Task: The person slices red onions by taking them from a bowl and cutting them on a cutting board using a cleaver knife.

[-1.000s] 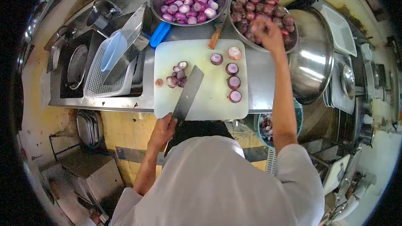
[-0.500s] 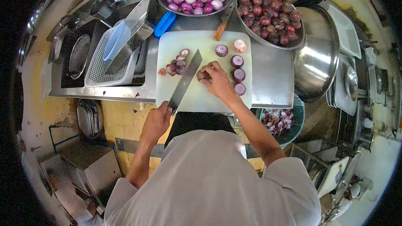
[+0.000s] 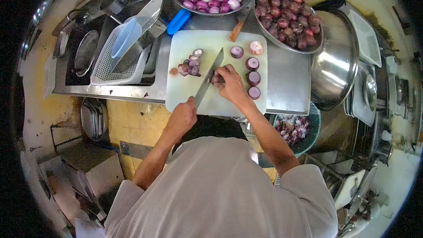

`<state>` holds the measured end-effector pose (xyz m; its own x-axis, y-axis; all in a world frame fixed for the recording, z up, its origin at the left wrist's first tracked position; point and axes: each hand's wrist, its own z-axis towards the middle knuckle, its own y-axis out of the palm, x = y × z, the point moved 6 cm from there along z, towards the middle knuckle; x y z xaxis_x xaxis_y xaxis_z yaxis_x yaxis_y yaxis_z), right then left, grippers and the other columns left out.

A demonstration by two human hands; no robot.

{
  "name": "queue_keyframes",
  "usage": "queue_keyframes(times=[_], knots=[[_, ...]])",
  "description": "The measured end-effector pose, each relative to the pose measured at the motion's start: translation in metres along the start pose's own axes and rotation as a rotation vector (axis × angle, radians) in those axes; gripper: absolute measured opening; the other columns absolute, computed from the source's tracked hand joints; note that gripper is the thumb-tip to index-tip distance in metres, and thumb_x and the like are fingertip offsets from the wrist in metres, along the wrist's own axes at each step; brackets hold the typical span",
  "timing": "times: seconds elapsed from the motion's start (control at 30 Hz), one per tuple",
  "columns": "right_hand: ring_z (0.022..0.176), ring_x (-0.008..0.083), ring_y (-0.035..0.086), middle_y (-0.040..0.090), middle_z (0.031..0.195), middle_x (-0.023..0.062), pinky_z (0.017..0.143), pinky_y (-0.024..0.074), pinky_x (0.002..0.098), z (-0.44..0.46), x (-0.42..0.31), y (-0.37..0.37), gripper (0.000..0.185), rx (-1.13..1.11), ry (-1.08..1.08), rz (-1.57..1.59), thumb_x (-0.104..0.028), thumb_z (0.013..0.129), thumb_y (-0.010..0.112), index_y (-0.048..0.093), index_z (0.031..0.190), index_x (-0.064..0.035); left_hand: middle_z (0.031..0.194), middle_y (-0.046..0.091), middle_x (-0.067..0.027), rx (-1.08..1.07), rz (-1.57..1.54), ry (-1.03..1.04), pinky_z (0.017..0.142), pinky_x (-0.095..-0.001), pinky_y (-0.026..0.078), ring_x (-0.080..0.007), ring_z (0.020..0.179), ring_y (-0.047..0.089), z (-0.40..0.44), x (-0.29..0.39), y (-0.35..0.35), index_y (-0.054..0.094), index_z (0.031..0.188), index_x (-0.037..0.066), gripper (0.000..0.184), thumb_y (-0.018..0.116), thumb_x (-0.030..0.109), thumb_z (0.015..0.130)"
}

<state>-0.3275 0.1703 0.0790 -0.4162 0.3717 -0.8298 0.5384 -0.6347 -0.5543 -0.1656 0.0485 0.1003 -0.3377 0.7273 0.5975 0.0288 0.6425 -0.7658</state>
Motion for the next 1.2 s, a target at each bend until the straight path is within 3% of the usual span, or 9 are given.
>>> queue_keyframes(times=[0.07,0.13,0.27,0.33,0.47,0.57,0.67,0.8,1.2], knots=[[0.094,0.0329,0.066,0.061,0.103,0.0135,0.080,0.0540,0.0426,-0.006,0.004,0.001,0.037,-0.024,0.031,0.115,-0.001,0.071,0.083,0.064,0.104,-0.0019,0.075,0.064,-0.0348,0.030,-0.043,0.031,0.071,-0.0607,0.052,-0.0520,0.077,0.067,0.019,-0.007,0.018,0.057,0.105,-0.009,0.018,0.054,0.002,0.091],[0.092,0.0376,0.062,0.057,0.100,0.0172,0.078,0.0516,0.0458,-0.015,0.010,0.001,0.040,-0.033,-0.035,-0.029,-0.004,0.068,0.084,0.056,0.097,-0.0013,0.077,0.065,-0.0348,0.039,-0.041,0.029,0.073,-0.0607,0.052,-0.0521,0.079,0.067,0.025,-0.010,0.013,0.057,0.105,-0.008,0.018,0.055,0.003,0.091],[0.092,0.0367,0.061,0.056,0.101,0.0167,0.075,0.0512,0.0468,-0.029,0.027,-0.005,0.043,0.030,-0.047,-0.257,-0.007,0.068,0.085,0.051,0.093,-0.0027,0.081,0.066,-0.0338,0.004,-0.093,-0.045,0.074,-0.0598,0.052,-0.0519,0.082,0.066,0.004,-0.026,-0.011,0.058,0.105,-0.006,0.017,0.058,0.006,0.093],[0.099,0.0362,0.063,0.061,0.104,0.0160,0.078,0.0530,0.0464,-0.027,0.035,-0.014,0.043,0.014,0.111,-0.034,-0.010,0.070,0.084,0.056,0.103,-0.0034,0.081,0.066,-0.0334,-0.006,-0.155,-0.108,0.074,-0.0594,0.052,-0.0518,0.082,0.066,-0.001,-0.039,-0.012,0.058,0.107,-0.006,0.018,0.058,0.006,0.094],[0.108,0.0324,0.067,0.065,0.121,0.0138,0.091,0.0566,0.0400,-0.017,0.030,-0.016,0.053,0.160,0.118,0.357,-0.008,0.074,0.081,0.062,0.124,-0.0064,0.081,0.066,-0.0332,0.045,-0.177,-0.135,0.074,-0.0588,0.051,-0.0521,0.083,0.066,-0.002,-0.045,-0.014,0.059,0.114,-0.007,0.023,0.057,0.008,0.096],[0.113,0.0221,0.066,0.059,0.131,0.0093,0.090,0.0588,0.0350,-0.013,0.042,-0.008,0.045,0.055,0.063,0.102,-0.001,0.080,0.079,0.064,0.122,-0.0064,0.079,0.065,-0.0335,0.036,-0.135,-0.122,0.072,-0.0596,0.051,-0.0524,0.081,0.066,-0.004,-0.029,-0.023,0.060,0.115,-0.007,0.024,0.057,0.008,0.096],[0.103,0.0309,0.068,0.062,0.120,0.0141,0.088,0.0606,0.0379,-0.016,0.028,-0.011,0.044,0.075,0.019,0.160,-0.001,0.078,0.078,0.064,0.119,-0.0053,0.077,0.065,-0.0335,0.058,-0.092,-0.072,0.070,-0.0602,0.050,-0.0525,0.078,0.065,-0.014,-0.009,-0.037,0.060,0.112,-0.007,0.022,0.057,0.008,0.096],[0.102,0.0321,0.068,0.061,0.114,0.0149,0.086,0.0620,0.0394,-0.015,0.026,-0.010,0.040,0.100,0.033,0.124,0.001,0.080,0.078,0.064,0.117,-0.0038,0.073,0.064,-0.0324,0.004,0.013,0.013,0.067,-0.0606,0.050,-0.0524,0.073,0.064,-0.029,0.015,-0.051,0.058,0.101,-0.006,0.014,0.057,0.008,0.096],[0.094,0.0363,0.067,0.059,0.108,0.0175,0.083,0.0588,0.0439,-0.014,0.026,-0.009,0.038,0.108,0.072,0.022,-0.001,0.078,0.082,0.065,0.112,-0.0026,0.070,0.063,-0.0328,-0.116,-0.030,-0.023,0.065,-0.0612,0.051,-0.0521,0.069,0.065,-0.043,0.035,-0.047,0.056,0.099,-0.008,0.013,0.055,0.004,0.093]])
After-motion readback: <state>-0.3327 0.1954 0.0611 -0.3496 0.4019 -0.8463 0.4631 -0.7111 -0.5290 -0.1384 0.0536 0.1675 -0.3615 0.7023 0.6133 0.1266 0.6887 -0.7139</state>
